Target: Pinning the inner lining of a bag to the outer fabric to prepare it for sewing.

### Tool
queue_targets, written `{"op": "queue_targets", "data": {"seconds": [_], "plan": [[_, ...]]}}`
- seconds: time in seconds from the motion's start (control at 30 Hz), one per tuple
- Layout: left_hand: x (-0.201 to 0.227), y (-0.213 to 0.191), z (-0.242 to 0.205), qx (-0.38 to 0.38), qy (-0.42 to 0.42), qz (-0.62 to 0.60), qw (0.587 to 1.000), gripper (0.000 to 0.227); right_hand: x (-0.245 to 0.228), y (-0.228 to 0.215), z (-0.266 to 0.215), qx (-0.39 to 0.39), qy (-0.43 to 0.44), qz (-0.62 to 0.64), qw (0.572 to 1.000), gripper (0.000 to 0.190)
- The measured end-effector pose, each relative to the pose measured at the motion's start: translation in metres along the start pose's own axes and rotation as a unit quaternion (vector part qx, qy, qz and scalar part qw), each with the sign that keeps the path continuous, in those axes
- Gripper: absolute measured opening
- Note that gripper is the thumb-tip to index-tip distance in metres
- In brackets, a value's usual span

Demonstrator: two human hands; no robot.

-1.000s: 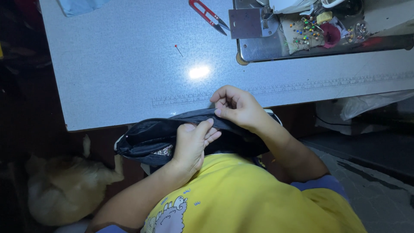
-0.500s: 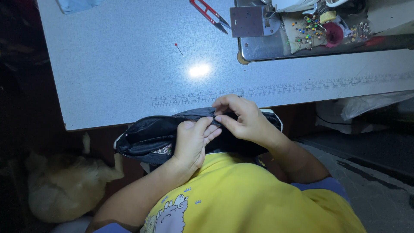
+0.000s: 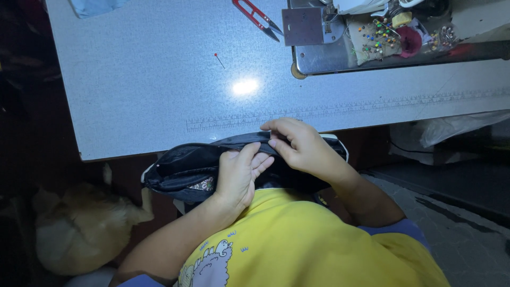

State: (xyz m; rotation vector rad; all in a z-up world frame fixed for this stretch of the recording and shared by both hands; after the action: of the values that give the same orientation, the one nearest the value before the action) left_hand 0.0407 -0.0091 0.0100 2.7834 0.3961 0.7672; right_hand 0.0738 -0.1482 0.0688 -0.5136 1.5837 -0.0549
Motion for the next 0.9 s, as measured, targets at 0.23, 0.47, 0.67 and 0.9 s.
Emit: {"op": "queue_targets", "data": {"seconds": [0.23,0.47,0.67,0.9], "plan": [[0.002,0.003,-0.004,0.000,0.008,-0.001,1.000,0.049,0.017,-0.001,0.006,-0.005,0.031,0.009,0.999,0.011],[0.001,0.005,-0.006,0.008,0.006,-0.002,1.000,0.050,0.017,0.001,0.001,0.024,-0.008,0.004,1.000,0.006],[-0.005,0.005,-0.001,0.013,0.004,-0.006,1.000,0.052,0.013,0.011,-0.012,0.078,-0.140,-0.139,0.977,0.010],[-0.005,0.005,0.000,0.014,-0.004,-0.026,1.000,0.052,0.002,0.012,-0.017,0.074,-0.218,-0.143,0.963,0.010]]}}
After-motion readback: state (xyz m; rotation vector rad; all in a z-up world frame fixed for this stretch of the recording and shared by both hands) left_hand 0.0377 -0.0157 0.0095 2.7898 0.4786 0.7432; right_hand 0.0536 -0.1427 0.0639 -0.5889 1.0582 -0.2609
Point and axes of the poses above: each hand's wrist, its own z-axis towards the middle knuckle, its own y-axis out of the palm, x = y × z, the point moved 5 cm from there along z, towards the middle knuckle, and after that the axes turned 12 degrees about z, right-handed, at the moved point
